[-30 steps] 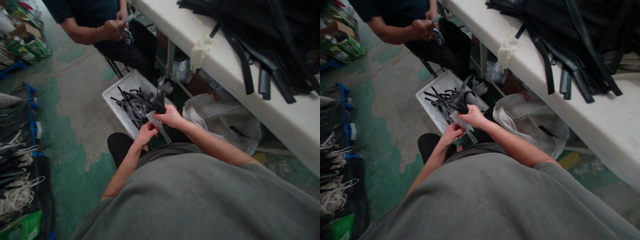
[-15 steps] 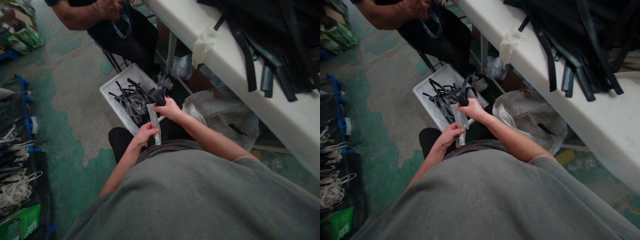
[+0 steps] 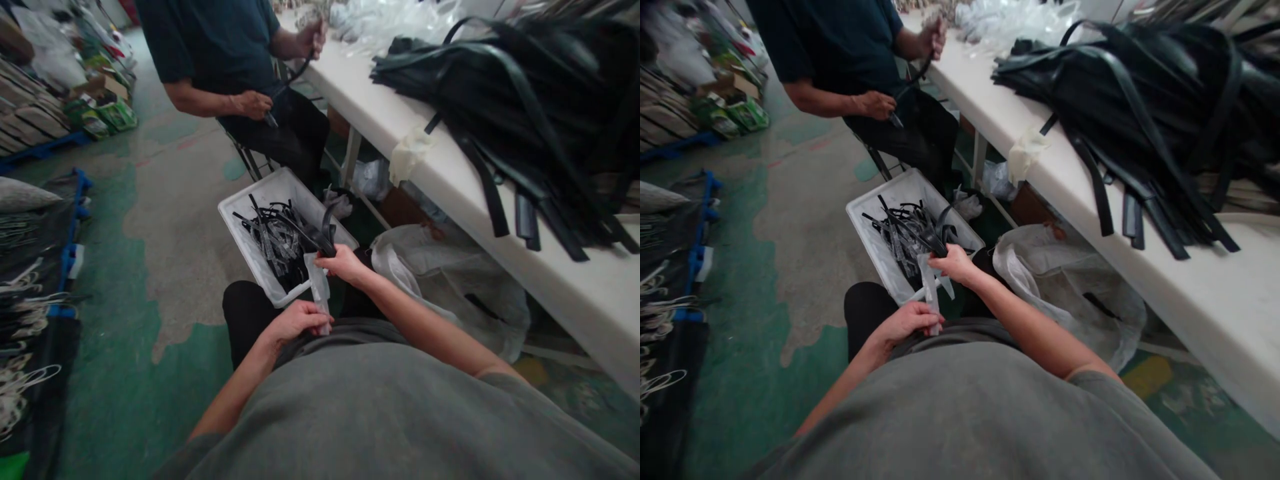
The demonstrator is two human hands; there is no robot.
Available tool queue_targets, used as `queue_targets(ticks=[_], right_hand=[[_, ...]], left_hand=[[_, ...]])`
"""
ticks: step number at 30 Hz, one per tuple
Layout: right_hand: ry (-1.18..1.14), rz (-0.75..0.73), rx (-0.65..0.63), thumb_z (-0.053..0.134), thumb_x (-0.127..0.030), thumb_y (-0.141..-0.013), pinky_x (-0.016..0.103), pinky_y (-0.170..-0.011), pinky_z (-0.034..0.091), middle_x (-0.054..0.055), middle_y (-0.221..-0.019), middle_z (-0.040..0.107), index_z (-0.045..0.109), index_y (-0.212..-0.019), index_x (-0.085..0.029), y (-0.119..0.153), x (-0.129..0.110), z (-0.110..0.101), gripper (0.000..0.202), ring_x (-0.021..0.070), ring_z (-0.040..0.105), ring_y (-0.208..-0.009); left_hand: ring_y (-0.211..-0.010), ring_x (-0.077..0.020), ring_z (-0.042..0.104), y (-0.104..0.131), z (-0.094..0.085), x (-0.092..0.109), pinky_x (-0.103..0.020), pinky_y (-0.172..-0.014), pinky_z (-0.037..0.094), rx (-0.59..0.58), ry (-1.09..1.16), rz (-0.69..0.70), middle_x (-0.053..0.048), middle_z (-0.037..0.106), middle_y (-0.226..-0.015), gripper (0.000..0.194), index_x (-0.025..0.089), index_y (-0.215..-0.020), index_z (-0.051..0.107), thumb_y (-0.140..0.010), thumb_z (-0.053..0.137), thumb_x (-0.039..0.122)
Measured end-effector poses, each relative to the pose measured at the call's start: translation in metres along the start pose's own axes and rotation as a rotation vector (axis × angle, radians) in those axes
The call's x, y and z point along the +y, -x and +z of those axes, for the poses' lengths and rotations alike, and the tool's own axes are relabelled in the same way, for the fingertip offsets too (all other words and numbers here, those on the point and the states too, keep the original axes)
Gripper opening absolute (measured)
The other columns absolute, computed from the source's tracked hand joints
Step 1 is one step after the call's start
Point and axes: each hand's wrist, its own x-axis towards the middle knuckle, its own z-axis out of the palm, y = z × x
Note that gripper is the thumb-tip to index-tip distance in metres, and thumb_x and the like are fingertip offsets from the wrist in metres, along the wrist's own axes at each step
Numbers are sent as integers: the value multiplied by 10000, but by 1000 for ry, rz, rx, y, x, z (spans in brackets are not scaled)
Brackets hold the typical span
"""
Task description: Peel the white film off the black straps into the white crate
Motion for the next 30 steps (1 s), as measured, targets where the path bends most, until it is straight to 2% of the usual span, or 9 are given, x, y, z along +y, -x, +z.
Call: queue_targets(ticks=[3, 6, 9, 12, 16, 21, 25, 30], right_hand=[[-24, 13, -63, 706, -323, -691, 185, -426, 444, -17, -685, 642, 642, -819, -139, 2, 6, -2, 233, 66, 474, -478], [-84, 12, -131, 651, -499, -778, 198, -423, 450, 10, -712, 681, 629, -879, -137, 9, 9, -7, 376, 51, 413, -410], [-152, 8, -224, 523, -630, -846, 214, -427, 453, 13, -693, 682, 611, -973, -135, 21, 8, -14, 519, 48, 354, -367], [-140, 29, -265, 502, -619, -865, 211, -417, 417, -11, -628, 642, 601, -981, -143, 35, 7, -20, 501, 58, 367, -367], [-11, 58, -185, 631, -508, -789, 206, -390, 337, -25, -586, 602, 591, -836, -166, 55, 6, -26, 347, 76, 436, -399], [168, 55, -28, 685, -484, -696, 258, -422, 384, -14, -562, 583, 630, -857, -185, 79, 3, -33, 344, 138, 513, -464], [272, -17, 29, 736, -482, -642, 320, -534, 482, 40, -680, 665, 673, -838, -180, 88, 3, -37, 366, 209, 617, -609], [373, -84, 35, 716, -466, -685, 361, -673, 535, 65, -786, 722, 711, -844, -178, 85, 9, -35, 329, 262, 679, -759]], left_hand=[[-530, -119, 595, 1, -4, -8, -210, -493, 441, 76, 197, -17, -121, 714, -714, 222, 118, -727, 731, -681, 806, 321], [-515, -93, 591, 2, -17, -9, -181, -489, 470, 224, 462, 40, -71, 683, -674, 239, 116, -732, 688, -659, 831, 294], [-512, -70, 573, 3, -34, 0, -164, -494, 493, 360, 660, 149, -13, 638, -638, 247, 128, -723, 645, -662, 834, 274], [-504, -53, 545, 0, -47, 15, -145, -473, 474, 440, 792, 257, 26, 585, -607, 287, 143, -680, 577, -667, 834, 272], [-485, -46, 519, -8, -54, 31, -139, -454, 442, 517, 885, 325, 59, 538, -569, 332, 162, -677, 532, -658, 840, 286], [-514, -54, 552, -18, -53, 33, -164, -497, 464, 686, 873, 305, 36, 611, -627, 257, 162, -710, 578, -725, 790, 307], [-543, -60, 578, -18, -50, 26, -174, -526, 479, 680, 810, 301, 14, 657, -682, 243, 150, -746, 617, -730, 784, 327], [-564, -76, 594, -12, -49, 22, -184, -533, 486, 656, 780, 284, 9, 668, -694, 304, 155, -736, 613, -660, 831, 352]])
